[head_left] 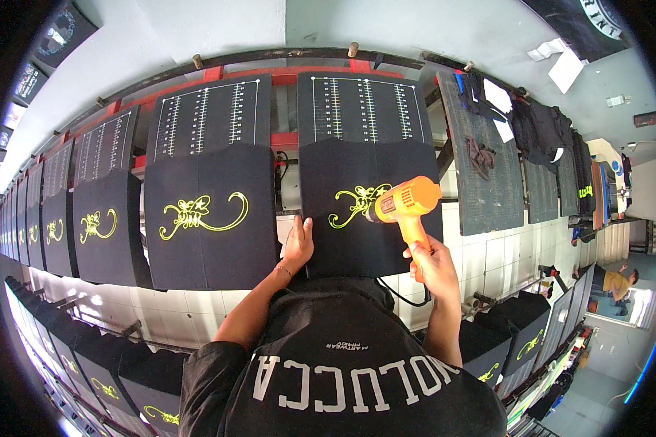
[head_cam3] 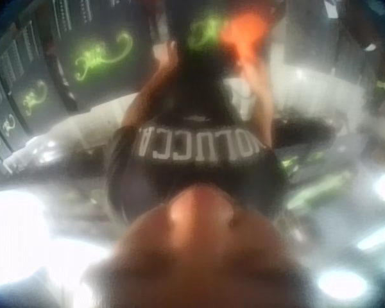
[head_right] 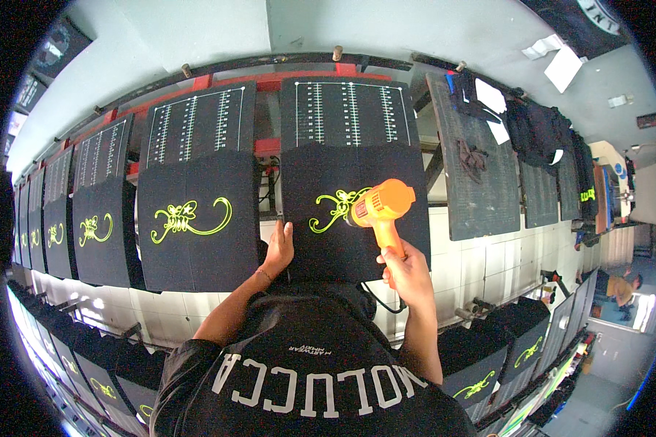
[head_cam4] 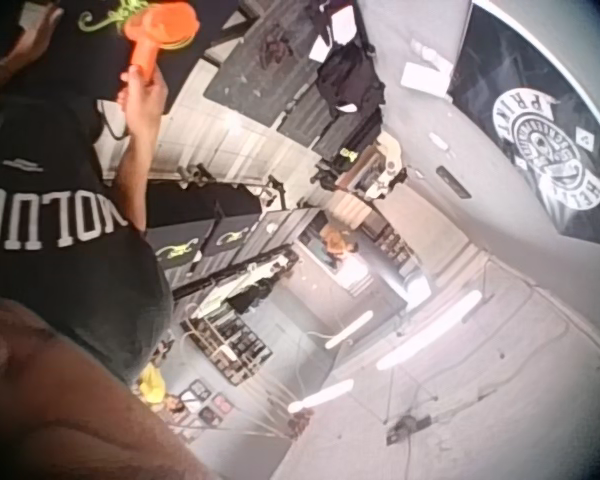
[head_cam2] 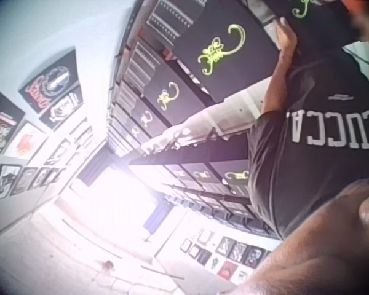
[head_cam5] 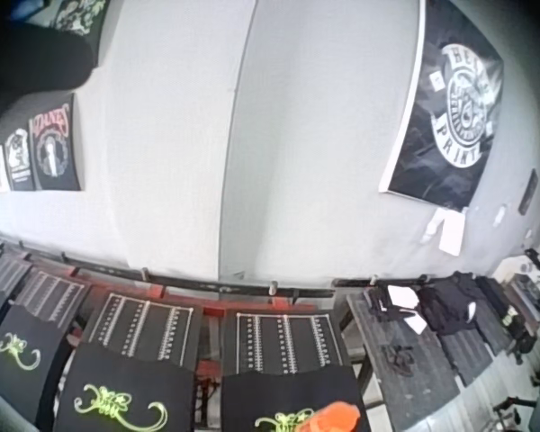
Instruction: The person uses a heat gun to dry the yellow ink design on black shirts arranged on a long printing table, moving between different stations.
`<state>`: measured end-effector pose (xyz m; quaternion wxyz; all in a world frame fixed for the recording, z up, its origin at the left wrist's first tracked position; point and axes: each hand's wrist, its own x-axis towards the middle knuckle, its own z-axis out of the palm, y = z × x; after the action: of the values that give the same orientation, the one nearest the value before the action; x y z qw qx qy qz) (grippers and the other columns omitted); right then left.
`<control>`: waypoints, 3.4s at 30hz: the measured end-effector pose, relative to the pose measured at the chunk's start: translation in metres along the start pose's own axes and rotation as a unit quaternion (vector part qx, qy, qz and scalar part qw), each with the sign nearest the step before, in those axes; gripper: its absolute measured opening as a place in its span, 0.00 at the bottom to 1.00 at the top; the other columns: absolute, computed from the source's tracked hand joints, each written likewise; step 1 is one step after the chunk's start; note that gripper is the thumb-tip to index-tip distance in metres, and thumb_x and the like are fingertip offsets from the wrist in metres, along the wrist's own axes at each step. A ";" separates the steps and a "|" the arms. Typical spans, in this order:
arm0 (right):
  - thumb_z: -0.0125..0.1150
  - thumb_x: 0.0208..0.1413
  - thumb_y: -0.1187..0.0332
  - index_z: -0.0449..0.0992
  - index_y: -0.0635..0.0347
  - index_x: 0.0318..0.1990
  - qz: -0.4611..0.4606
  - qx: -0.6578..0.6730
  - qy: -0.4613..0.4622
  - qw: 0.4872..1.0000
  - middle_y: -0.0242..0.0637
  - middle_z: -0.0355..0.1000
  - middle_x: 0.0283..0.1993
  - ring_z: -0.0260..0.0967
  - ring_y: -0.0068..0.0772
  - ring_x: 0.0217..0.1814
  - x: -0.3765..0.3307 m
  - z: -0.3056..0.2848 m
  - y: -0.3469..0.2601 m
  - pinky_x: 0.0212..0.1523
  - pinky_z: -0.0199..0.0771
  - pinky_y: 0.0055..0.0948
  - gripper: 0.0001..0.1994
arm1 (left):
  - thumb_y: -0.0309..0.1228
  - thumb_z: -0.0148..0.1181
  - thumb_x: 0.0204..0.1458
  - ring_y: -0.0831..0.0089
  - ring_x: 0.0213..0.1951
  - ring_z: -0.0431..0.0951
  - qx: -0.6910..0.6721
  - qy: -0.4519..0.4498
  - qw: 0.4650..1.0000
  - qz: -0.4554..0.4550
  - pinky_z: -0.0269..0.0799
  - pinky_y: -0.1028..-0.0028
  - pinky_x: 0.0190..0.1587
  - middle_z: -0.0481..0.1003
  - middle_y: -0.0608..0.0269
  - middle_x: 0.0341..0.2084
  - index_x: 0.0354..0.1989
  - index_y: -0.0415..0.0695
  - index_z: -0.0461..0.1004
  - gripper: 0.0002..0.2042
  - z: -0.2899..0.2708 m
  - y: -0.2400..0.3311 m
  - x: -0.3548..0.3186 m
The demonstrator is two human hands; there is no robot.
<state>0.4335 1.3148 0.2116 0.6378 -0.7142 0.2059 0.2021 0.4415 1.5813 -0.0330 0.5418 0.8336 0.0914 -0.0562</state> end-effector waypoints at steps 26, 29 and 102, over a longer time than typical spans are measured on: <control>0.57 0.60 0.68 0.71 0.65 0.48 -0.010 -0.018 -0.030 0.999 0.29 0.70 0.31 0.64 0.15 0.21 0.023 0.024 -0.016 0.22 0.67 0.17 0.13 | 0.42 0.37 0.67 0.33 0.51 0.66 -0.006 -0.044 0.998 -0.033 0.62 0.54 0.56 0.65 0.22 0.48 0.59 0.23 0.53 0.28 -0.010 0.012 -0.002; 0.57 0.60 0.67 0.72 0.65 0.49 -0.016 -0.034 -0.035 0.999 0.30 0.71 0.31 0.64 0.15 0.21 0.025 0.028 -0.017 0.22 0.67 0.17 0.13 | 0.40 0.37 0.67 0.32 0.52 0.66 -0.027 -0.035 0.999 -0.017 0.62 0.54 0.55 0.65 0.22 0.48 0.58 0.23 0.53 0.26 -0.012 0.019 -0.003; 0.55 0.62 0.67 0.70 0.66 0.52 0.008 -0.099 -0.076 0.992 0.33 0.73 0.35 0.66 0.17 0.23 0.017 -0.038 -0.017 0.23 0.68 0.19 0.15 | 0.37 0.48 0.62 0.51 0.36 0.70 0.353 0.496 0.779 -0.151 0.65 0.56 0.41 0.72 0.52 0.31 0.31 0.38 0.73 0.15 -0.159 -0.045 -0.088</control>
<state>0.4576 1.2780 0.2203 0.5763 -0.7544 0.1418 0.2804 0.3450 1.7362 0.0087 0.0742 0.8544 0.4460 0.2560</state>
